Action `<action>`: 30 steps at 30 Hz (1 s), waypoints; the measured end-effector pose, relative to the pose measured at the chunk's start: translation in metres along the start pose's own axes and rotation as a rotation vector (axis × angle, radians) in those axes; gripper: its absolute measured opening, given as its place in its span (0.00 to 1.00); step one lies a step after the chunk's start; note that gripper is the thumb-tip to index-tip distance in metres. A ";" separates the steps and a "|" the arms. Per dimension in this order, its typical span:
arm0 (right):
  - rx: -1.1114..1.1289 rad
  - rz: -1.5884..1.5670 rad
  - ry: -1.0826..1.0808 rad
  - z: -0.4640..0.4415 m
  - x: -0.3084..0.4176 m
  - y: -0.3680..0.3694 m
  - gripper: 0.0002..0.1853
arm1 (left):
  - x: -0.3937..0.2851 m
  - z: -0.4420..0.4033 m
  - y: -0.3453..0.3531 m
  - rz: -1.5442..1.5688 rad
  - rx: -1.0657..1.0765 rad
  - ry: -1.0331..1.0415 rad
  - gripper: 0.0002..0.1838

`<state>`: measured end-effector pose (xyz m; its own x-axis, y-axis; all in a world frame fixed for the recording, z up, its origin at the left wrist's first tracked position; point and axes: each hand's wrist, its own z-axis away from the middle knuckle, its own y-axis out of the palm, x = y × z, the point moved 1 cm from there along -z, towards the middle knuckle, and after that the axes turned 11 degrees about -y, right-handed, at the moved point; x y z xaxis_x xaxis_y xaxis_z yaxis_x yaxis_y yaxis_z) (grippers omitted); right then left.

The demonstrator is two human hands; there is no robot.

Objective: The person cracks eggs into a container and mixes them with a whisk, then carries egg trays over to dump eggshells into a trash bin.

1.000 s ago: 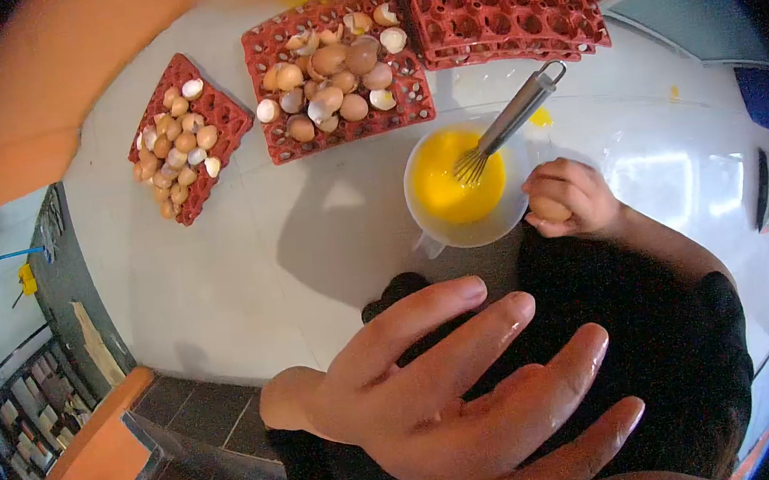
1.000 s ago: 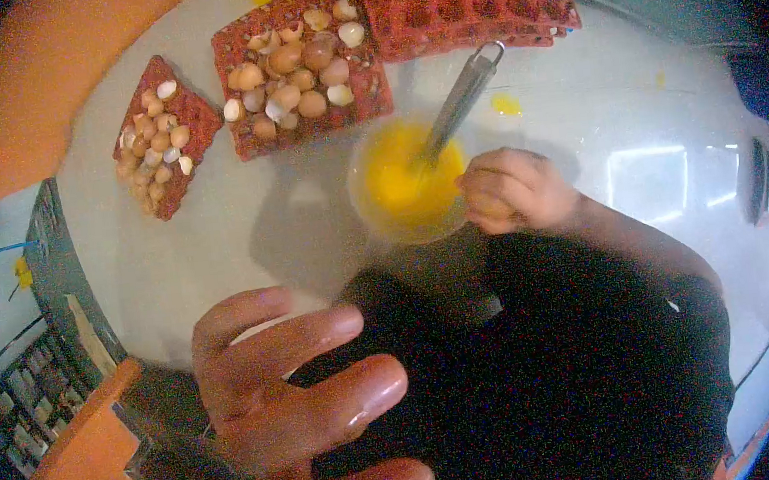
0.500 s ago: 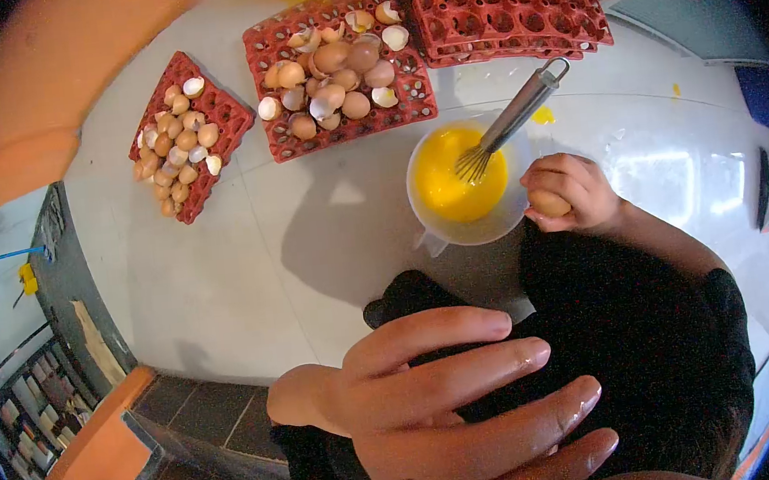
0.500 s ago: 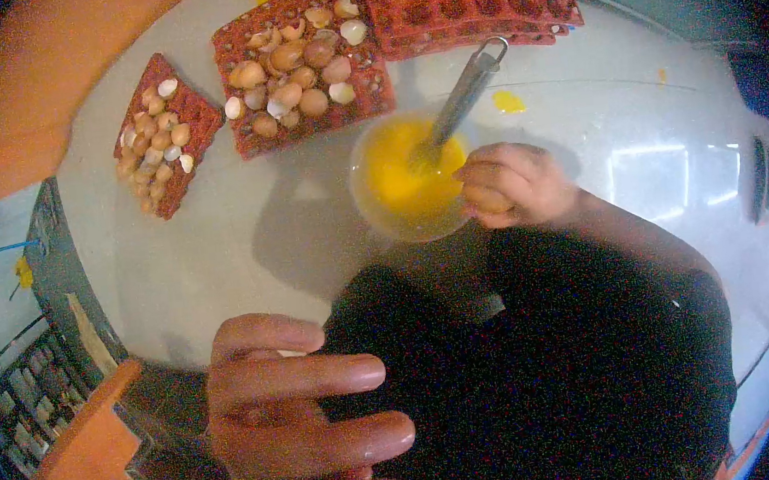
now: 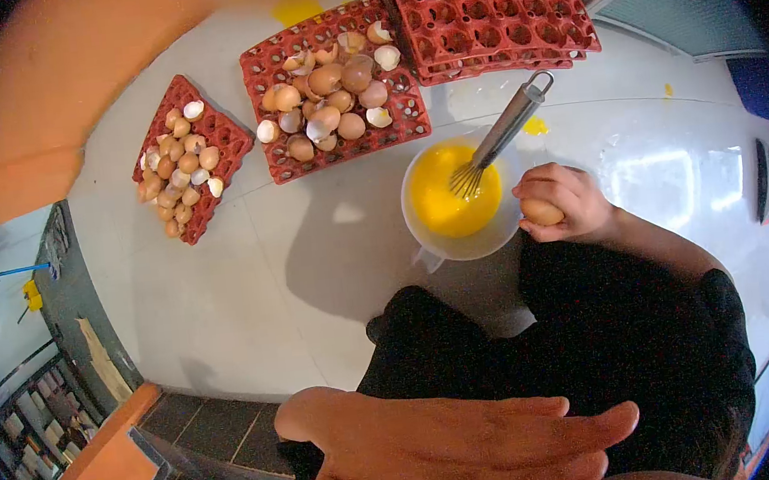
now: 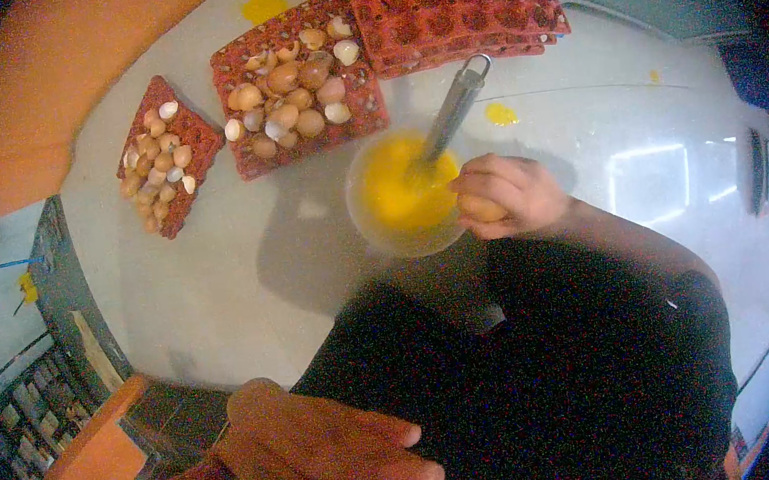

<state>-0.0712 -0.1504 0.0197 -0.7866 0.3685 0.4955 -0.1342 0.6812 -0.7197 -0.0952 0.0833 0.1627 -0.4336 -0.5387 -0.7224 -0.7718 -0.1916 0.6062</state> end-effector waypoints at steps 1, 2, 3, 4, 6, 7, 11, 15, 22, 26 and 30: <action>0.000 0.000 0.002 0.001 0.000 0.001 0.22 | 0.002 0.001 0.000 -0.015 -0.004 -0.018 0.39; 0.001 0.001 0.002 0.003 -0.001 0.001 0.23 | 0.003 0.002 -0.001 -0.047 -0.006 -0.040 0.38; 0.002 0.003 0.001 0.003 -0.002 0.000 0.24 | 0.004 0.004 -0.004 -0.089 -0.011 -0.066 0.37; 0.003 0.008 0.005 0.003 -0.002 0.000 0.23 | 0.003 0.006 -0.007 -0.153 -0.017 -0.098 0.36; 0.006 0.020 0.011 0.003 -0.002 -0.001 0.23 | 0.000 0.010 -0.022 -0.410 -0.080 -0.187 0.34; 0.007 0.015 0.020 0.003 -0.002 -0.002 0.23 | -0.005 0.012 -0.033 -0.569 -0.138 -0.237 0.33; 0.006 0.013 0.040 0.000 -0.001 -0.004 0.22 | -0.005 0.017 -0.133 -1.368 -0.661 -0.489 0.30; -0.011 0.023 0.051 0.005 -0.001 0.003 0.21 | -0.001 0.022 -0.259 -1.870 -0.842 -0.633 0.28; 0.027 -0.006 0.093 0.001 0.004 0.015 0.20 | 0.026 0.037 -0.364 -2.088 -1.077 -0.834 0.25; 0.053 -0.026 0.131 0.002 0.003 0.010 0.19 | 0.030 0.050 -0.367 -2.121 -0.964 -0.779 0.20; 0.056 -0.038 0.158 0.009 0.002 0.012 0.19 | 0.031 0.055 -0.360 -2.108 -0.978 -0.713 0.21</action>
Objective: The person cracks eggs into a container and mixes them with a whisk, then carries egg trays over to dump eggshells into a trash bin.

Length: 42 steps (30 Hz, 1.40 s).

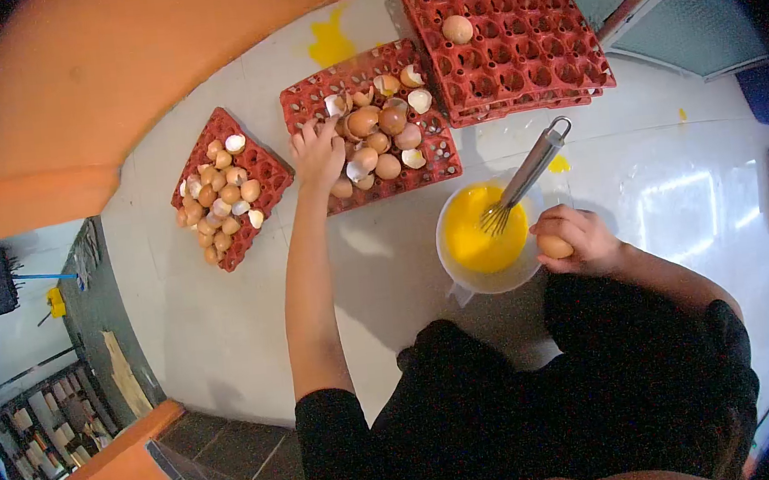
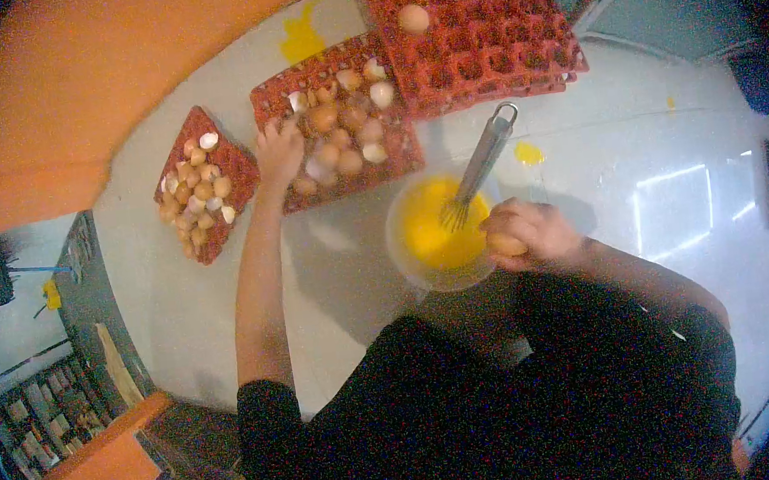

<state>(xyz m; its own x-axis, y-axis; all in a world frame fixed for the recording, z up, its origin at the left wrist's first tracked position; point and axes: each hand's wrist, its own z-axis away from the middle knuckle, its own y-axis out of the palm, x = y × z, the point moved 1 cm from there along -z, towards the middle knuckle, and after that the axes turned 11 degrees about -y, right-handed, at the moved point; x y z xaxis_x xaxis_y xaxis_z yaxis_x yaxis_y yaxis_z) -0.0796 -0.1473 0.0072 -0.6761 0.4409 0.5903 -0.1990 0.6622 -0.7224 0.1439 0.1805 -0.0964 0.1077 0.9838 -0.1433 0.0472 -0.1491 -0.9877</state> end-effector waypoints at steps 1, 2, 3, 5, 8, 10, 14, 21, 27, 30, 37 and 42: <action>0.011 0.008 0.003 0.000 0.000 0.000 0.19 | 0.001 0.002 -0.001 0.010 -0.017 0.004 0.21; 0.020 0.017 0.005 0.000 0.000 0.000 0.19 | 0.001 0.002 -0.002 0.001 -0.011 0.015 0.21; 0.027 0.029 0.007 0.000 0.000 0.000 0.19 | 0.001 0.002 -0.003 -0.008 -0.006 0.028 0.21; 0.044 0.063 -0.024 -0.002 -0.001 -0.001 0.19 | -0.001 0.002 -0.005 -0.024 -0.031 0.044 0.22; -0.024 0.093 -0.123 -0.010 0.003 -0.004 0.19 | -0.005 0.002 -0.004 0.008 -0.102 0.043 0.22; -0.056 0.156 -0.162 -0.011 0.005 -0.003 0.19 | -0.013 0.003 -0.016 0.107 -0.140 0.036 0.22; 0.103 0.284 -0.125 0.011 -0.028 0.021 0.19 | -0.053 0.034 -0.059 0.374 -0.195 0.226 0.22; -0.101 0.124 -0.202 -0.005 -0.001 -0.004 0.20 | -0.134 0.125 -0.100 0.595 -0.017 0.704 0.23; 0.016 0.071 -0.042 0.019 -0.018 0.020 0.19 | -0.141 0.159 -0.101 0.570 0.135 0.687 0.22; -0.161 -0.232 0.060 -0.010 0.003 0.008 0.18 | -0.145 0.161 -0.107 0.730 0.367 0.574 0.24; -0.010 -0.971 0.703 -0.041 0.017 0.003 0.22 | -0.158 0.158 -0.116 0.697 0.411 0.511 0.33; 0.019 -0.834 0.458 -0.038 0.014 0.013 0.22 | -0.152 0.154 -0.099 0.532 0.320 0.545 0.30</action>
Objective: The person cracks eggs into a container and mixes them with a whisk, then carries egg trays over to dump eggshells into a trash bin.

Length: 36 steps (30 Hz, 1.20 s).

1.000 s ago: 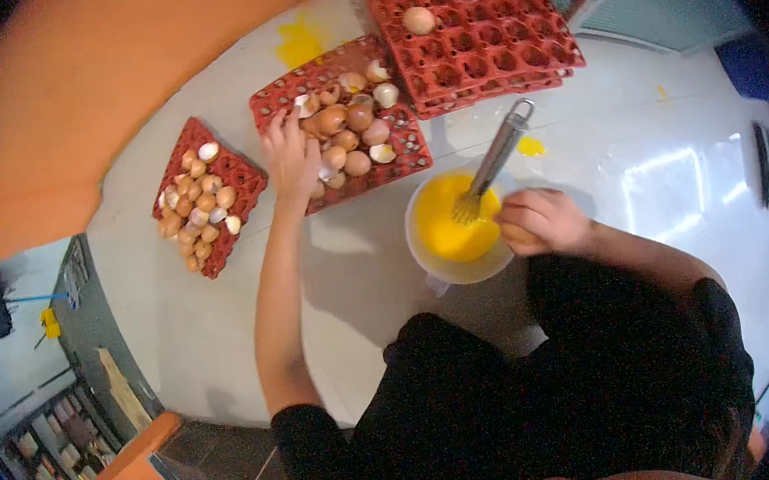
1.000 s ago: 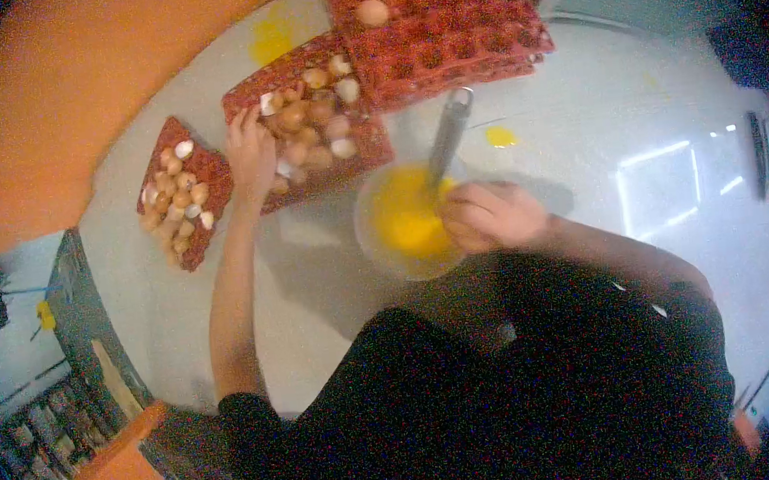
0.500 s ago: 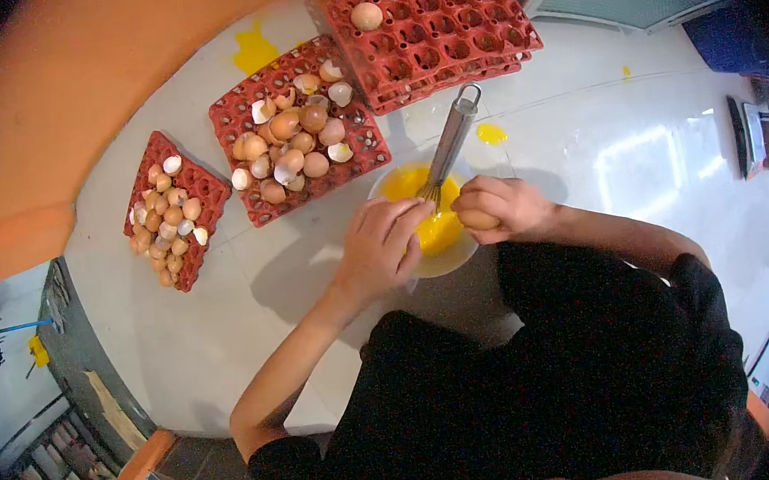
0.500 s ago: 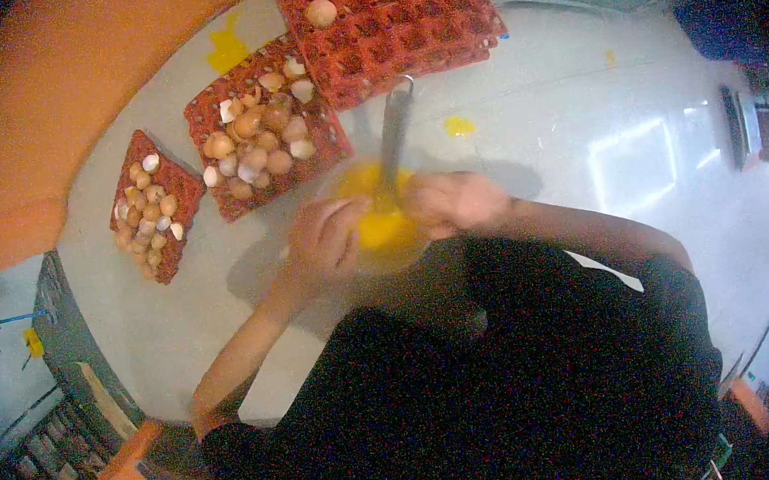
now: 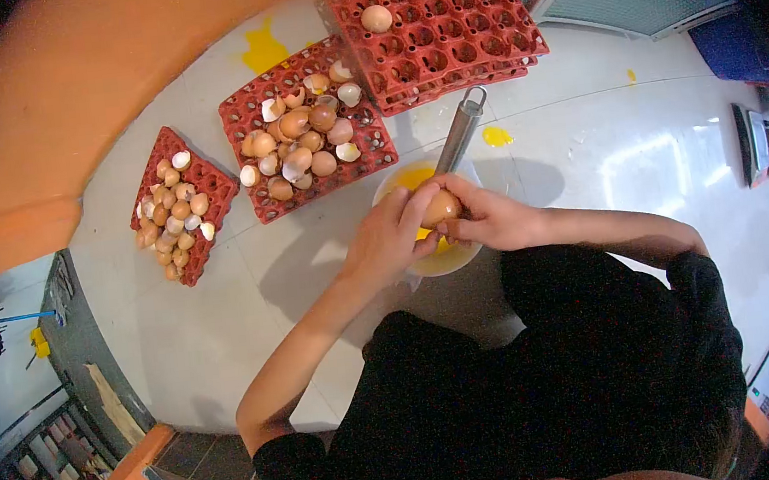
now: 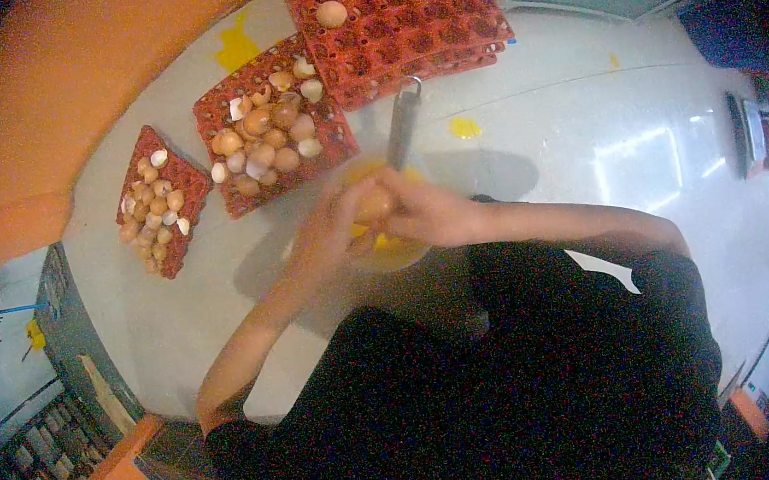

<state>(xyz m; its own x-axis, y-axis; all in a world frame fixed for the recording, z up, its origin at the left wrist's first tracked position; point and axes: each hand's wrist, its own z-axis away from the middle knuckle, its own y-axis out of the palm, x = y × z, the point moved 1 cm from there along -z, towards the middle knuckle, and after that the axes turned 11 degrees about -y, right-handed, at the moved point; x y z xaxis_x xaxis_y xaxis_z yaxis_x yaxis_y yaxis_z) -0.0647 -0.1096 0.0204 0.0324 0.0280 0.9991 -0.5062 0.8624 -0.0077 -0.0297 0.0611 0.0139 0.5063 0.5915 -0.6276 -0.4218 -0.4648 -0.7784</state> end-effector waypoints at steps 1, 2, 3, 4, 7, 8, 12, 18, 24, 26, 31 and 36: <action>0.010 0.058 -0.037 0.001 -0.004 0.000 0.23 | 0.003 -0.002 0.002 -0.014 -0.044 0.045 0.29; 0.021 0.116 -0.075 0.003 -0.011 0.001 0.24 | 0.009 -0.004 0.007 -0.028 -0.089 0.089 0.29; 0.031 0.175 -0.113 0.001 -0.009 0.002 0.25 | 0.010 -0.007 0.006 -0.043 -0.134 0.133 0.28; 0.060 0.213 -0.112 0.000 -0.006 0.000 0.26 | 0.012 -0.007 0.005 -0.072 -0.081 0.133 0.27; 0.156 0.347 -0.106 -0.007 0.010 -0.012 0.28 | 0.014 -0.009 -0.013 -0.296 -0.050 0.262 0.22; 0.192 0.406 -0.106 -0.012 0.014 -0.016 0.28 | 0.014 -0.013 -0.025 -0.470 -0.125 0.392 0.21; 0.162 0.623 -0.364 -0.020 0.018 -0.022 0.28 | 0.019 -0.018 -0.037 -0.709 -0.227 0.550 0.17; 0.222 0.752 -0.198 -0.025 0.023 -0.028 0.26 | 0.021 -0.021 -0.046 -0.870 -0.471 0.746 0.16; 0.062 0.445 -0.110 -0.027 0.024 -0.039 0.25 | 0.032 -0.030 -0.056 -0.601 -0.540 0.562 0.16; -0.003 0.571 -0.194 -0.033 0.032 -0.041 0.26 | 0.031 -0.038 -0.049 -0.123 -0.429 0.012 0.14; 0.030 1.054 -0.427 -0.057 0.049 -0.036 0.29 | 0.012 -0.043 -0.026 1.268 0.210 -0.706 0.15; 0.071 1.081 -0.548 -0.057 0.033 -0.028 0.36 | 0.002 -0.036 -0.027 2.160 0.406 -0.554 0.21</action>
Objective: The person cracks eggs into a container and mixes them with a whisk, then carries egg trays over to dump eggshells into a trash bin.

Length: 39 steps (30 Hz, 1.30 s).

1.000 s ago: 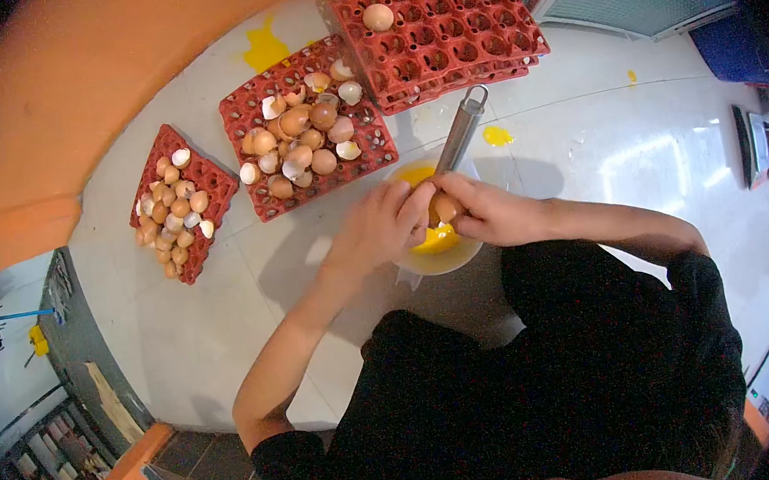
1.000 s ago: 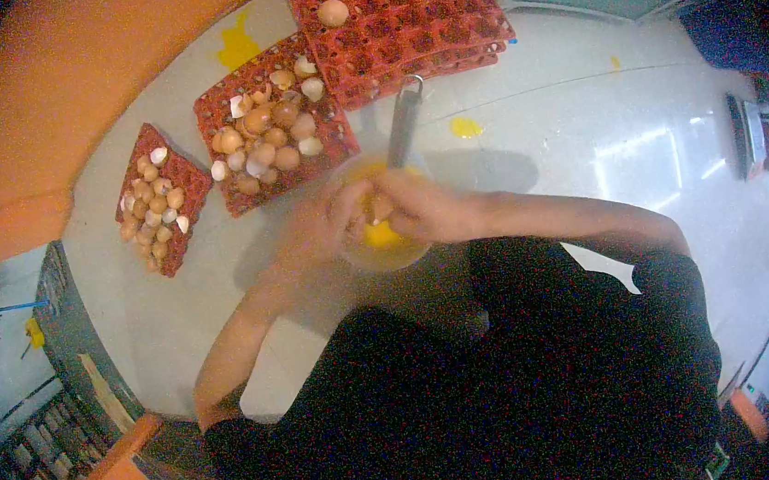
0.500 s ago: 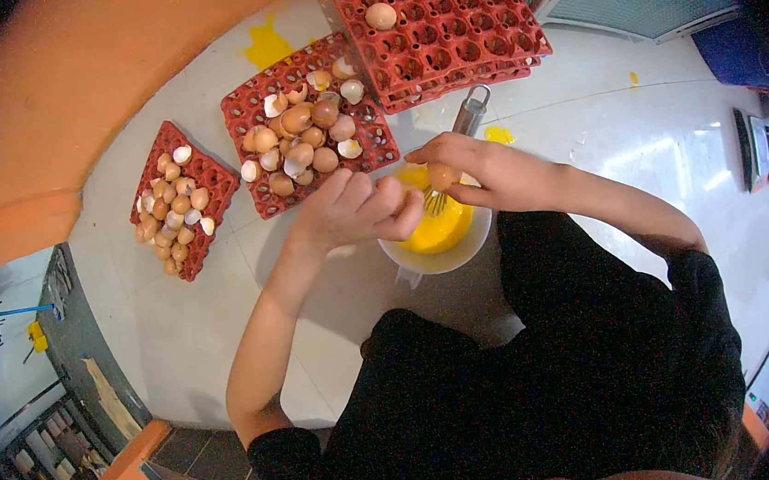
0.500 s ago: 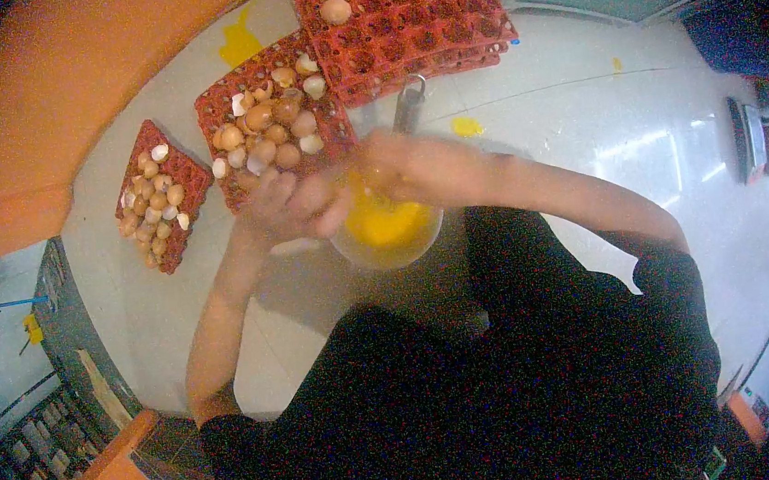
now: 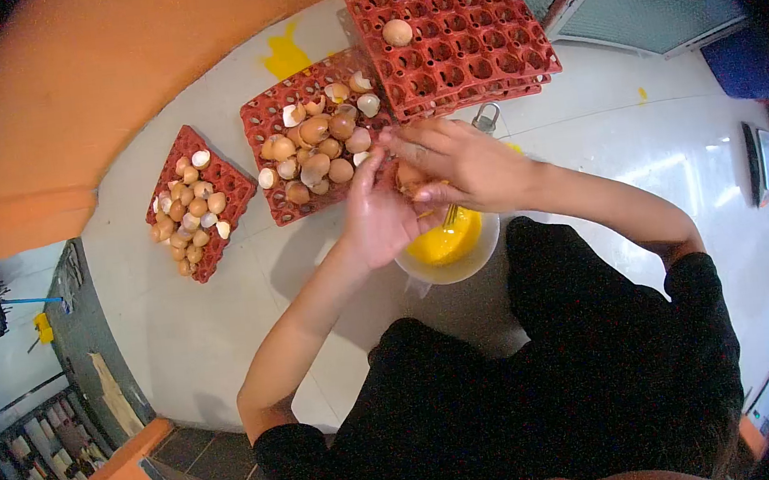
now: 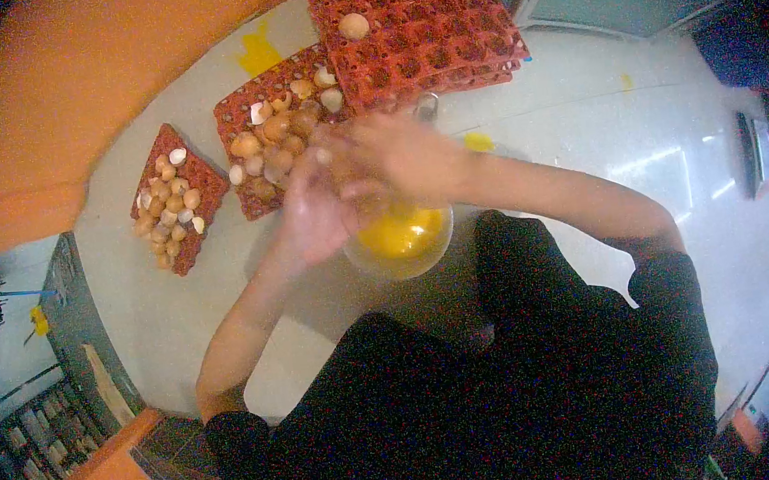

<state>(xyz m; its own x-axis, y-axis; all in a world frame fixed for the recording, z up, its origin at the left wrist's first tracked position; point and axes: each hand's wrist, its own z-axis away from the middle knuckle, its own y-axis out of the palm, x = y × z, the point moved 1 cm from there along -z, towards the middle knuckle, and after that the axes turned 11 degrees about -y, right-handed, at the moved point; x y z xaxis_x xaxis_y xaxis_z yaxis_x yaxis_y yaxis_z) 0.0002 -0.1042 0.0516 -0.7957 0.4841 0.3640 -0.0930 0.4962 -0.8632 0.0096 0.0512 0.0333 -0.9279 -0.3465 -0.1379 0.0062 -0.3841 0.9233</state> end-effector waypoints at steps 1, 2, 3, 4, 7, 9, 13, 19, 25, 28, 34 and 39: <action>0.002 -0.008 -0.034 0.001 0.001 0.000 0.37 | 0.000 0.000 0.000 0.069 0.049 -0.016 0.22; -0.036 0.015 -0.036 0.004 0.001 -0.002 0.37 | -0.002 -0.001 -0.009 -0.007 -0.066 0.036 0.20; -0.074 0.038 -0.036 0.004 0.003 -0.010 0.37 | -0.006 -0.006 -0.027 -0.081 -0.182 0.086 0.20; -0.107 0.059 -0.037 0.006 0.003 -0.015 0.37 | -0.012 -0.010 -0.040 -0.152 -0.297 0.136 0.19; -0.688 0.309 0.287 0.020 -0.017 -0.025 0.31 | -0.045 -0.010 -0.053 -0.634 -0.596 0.355 0.18; -0.507 -0.395 0.612 0.037 -0.038 -0.006 0.22 | -0.078 -0.020 -0.078 -1.213 -0.960 0.670 0.20; -0.452 -1.058 0.794 0.052 -0.014 0.034 0.10 | -0.123 -0.045 -0.119 -1.585 -1.134 0.874 0.23; -0.526 -0.911 0.004 0.047 0.045 -0.012 0.06 | -0.124 -0.058 -0.117 -1.567 -1.326 0.680 0.24; -0.734 -1.177 0.691 0.068 -0.007 0.037 0.09 | -0.073 -0.010 -0.085 -1.625 -1.060 0.899 0.26; -0.866 -1.332 0.474 0.051 0.007 -0.003 0.12 | 0.006 0.039 -0.088 -1.544 -0.942 0.607 0.27; -0.569 -0.806 0.352 0.072 0.018 0.043 0.09 | 0.110 0.051 -0.079 -1.439 -0.896 0.179 0.22; -0.610 -1.046 0.505 0.049 0.024 0.004 0.10 | 0.125 0.045 -0.097 -1.150 -0.927 0.145 0.17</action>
<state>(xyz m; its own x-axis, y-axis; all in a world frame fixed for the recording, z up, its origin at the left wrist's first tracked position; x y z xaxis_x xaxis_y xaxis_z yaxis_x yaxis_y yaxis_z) -0.0492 -0.1259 0.0395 -0.1898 -0.1771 0.9657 -0.1359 0.9789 0.1528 -0.1239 0.0834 -0.0577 -0.5449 0.4597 -0.7012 -0.4061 -0.8764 -0.2589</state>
